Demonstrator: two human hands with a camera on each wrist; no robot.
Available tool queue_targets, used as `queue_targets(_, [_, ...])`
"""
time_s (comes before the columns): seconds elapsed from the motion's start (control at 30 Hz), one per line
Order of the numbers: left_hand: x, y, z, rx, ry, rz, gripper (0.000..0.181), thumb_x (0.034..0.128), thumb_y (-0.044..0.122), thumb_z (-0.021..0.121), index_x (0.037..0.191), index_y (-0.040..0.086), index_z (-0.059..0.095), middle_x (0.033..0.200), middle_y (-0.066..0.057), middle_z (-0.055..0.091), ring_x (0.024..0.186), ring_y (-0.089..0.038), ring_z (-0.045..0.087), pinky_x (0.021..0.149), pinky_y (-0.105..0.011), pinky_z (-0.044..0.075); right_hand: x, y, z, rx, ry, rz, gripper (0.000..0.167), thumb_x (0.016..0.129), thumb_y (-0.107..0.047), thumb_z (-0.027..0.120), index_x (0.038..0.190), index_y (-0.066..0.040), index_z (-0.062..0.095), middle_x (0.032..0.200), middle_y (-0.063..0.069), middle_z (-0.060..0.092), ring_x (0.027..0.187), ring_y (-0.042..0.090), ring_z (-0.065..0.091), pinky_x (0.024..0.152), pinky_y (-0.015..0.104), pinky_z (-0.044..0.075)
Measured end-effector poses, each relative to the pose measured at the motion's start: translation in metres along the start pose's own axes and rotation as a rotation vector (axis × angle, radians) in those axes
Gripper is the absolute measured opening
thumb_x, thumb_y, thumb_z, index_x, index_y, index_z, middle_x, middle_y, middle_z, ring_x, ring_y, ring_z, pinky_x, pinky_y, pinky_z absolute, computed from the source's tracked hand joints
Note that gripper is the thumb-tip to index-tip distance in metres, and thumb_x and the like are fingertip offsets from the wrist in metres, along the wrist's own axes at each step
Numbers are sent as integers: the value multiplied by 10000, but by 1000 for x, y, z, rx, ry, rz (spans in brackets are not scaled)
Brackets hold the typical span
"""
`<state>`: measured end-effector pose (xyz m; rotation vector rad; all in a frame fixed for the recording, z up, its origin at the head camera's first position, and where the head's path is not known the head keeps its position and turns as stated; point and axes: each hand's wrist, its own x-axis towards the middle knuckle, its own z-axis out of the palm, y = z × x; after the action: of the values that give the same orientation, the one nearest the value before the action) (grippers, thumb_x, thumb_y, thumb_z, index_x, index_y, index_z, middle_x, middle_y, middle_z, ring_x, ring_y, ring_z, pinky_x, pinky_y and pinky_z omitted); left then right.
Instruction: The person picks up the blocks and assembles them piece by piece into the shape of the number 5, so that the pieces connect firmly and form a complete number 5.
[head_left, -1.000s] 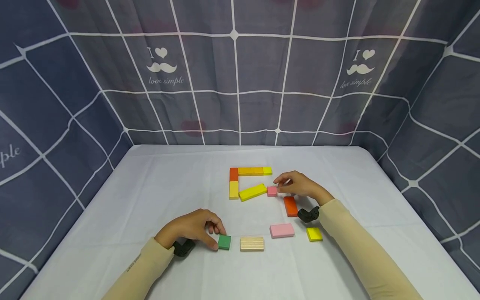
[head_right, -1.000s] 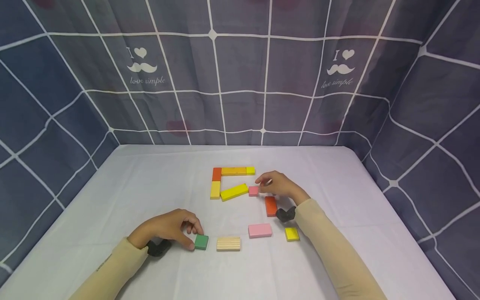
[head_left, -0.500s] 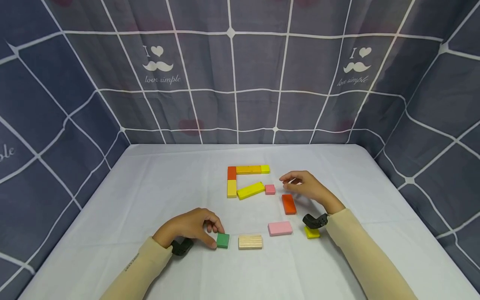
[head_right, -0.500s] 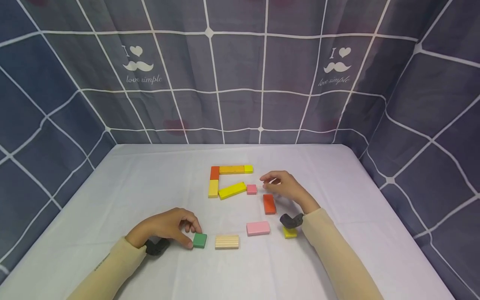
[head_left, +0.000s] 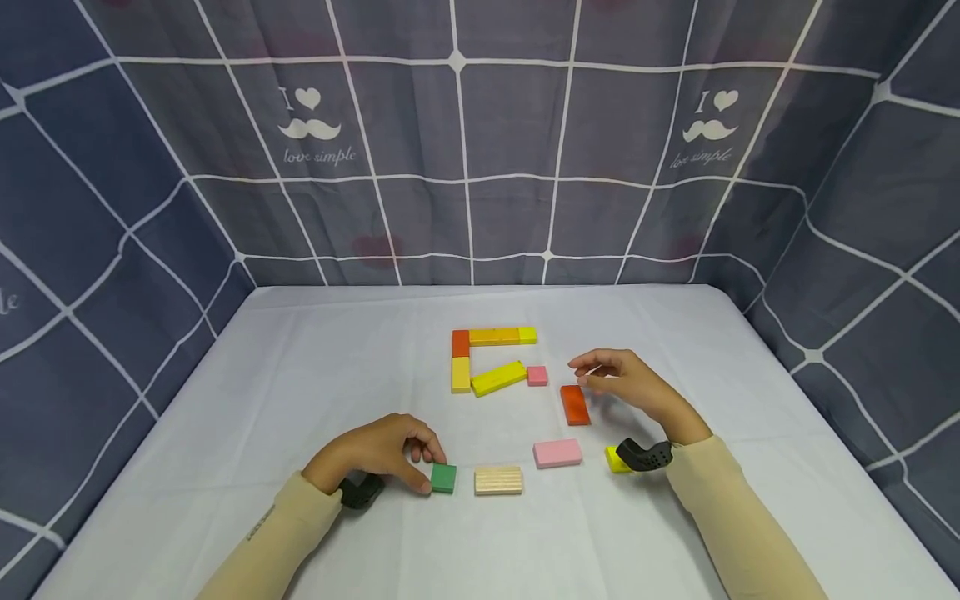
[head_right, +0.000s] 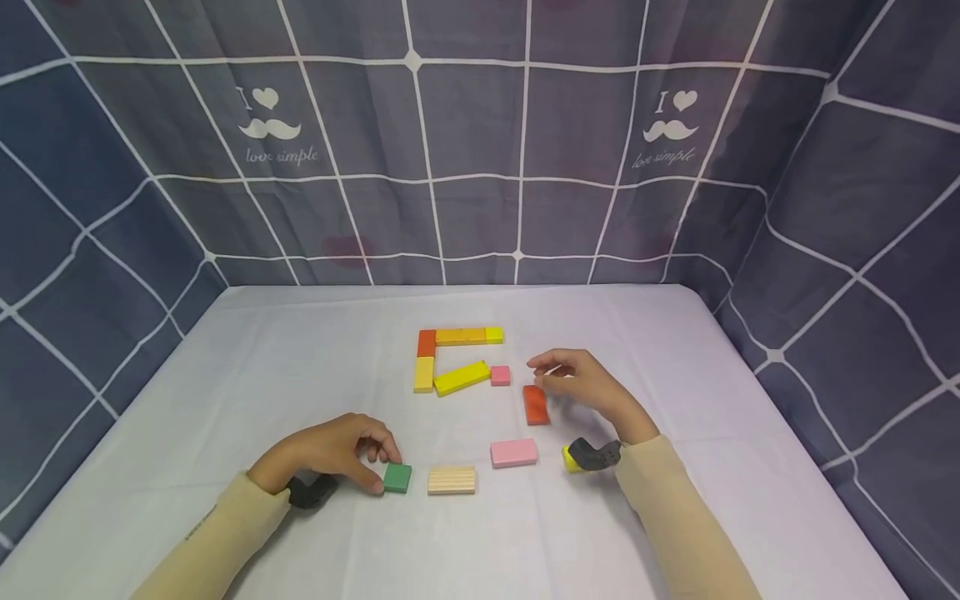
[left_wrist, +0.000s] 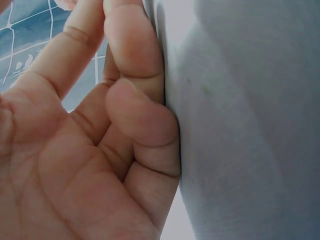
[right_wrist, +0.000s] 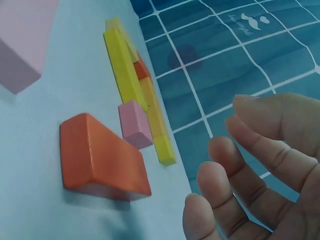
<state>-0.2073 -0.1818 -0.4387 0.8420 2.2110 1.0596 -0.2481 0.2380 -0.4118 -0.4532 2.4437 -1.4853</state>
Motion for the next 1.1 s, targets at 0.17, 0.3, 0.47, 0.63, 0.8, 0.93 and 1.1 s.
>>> queue_targets(0.17, [-2,0,-1,-1,1,-1,263,782,90,954,1008,124,823,909,75,694,855,-108,557,765,-210,447,-2,6,0,52,-2,14,393,1028,-60,703,1372,118,640,1270,257,683,1043,220,629,812,296,547])
queue_targets(0.3, [-2,0,0,-6,3,0,266,778,83,953,1008,120,824,905,70,690,852,-107,557,764,-209,447,-2,13,-3,62,-5,20,405,1025,-61,707,1378,122,631,1267,269,668,1018,235,624,795,296,554])
queue_targets(0.47, [-1,0,0,-1,-1,2,263,782,89,950,1011,122,825,908,76,695,855,-103,559,767,-213,451,-4,23,-9,49,-24,42,439,1007,-64,724,1398,110,626,1258,256,662,973,206,643,800,291,575])
queue_targets(0.63, [-1,1,0,4,-3,-8,258,783,87,950,1006,126,825,900,72,695,854,-105,561,767,-214,451,-3,28,-11,38,-82,51,474,962,-28,760,1400,99,632,1213,212,671,968,195,646,819,271,575])
queue_targets(0.8, [-1,2,0,-7,-5,-8,256,784,84,944,1008,121,824,906,65,701,858,-112,562,769,-214,451,0,32,-8,-11,-128,12,495,918,9,809,1373,111,643,1162,186,668,960,207,609,835,229,530])
queue_targets(0.93, [-1,2,0,-10,-4,-4,260,780,85,946,1006,121,824,906,62,700,858,-111,562,769,-212,450,0,33,-6,-38,-143,-12,503,892,28,818,1355,117,644,1142,168,665,977,231,594,843,220,517])
queue_targets(1.1, [0,2,0,-8,-5,0,262,780,87,949,1008,122,824,902,61,694,856,-110,560,767,-211,449,-1,32,-5,-59,-155,-20,506,863,34,817,1331,116,644,1117,159,665,1002,260,575,855,223,498])
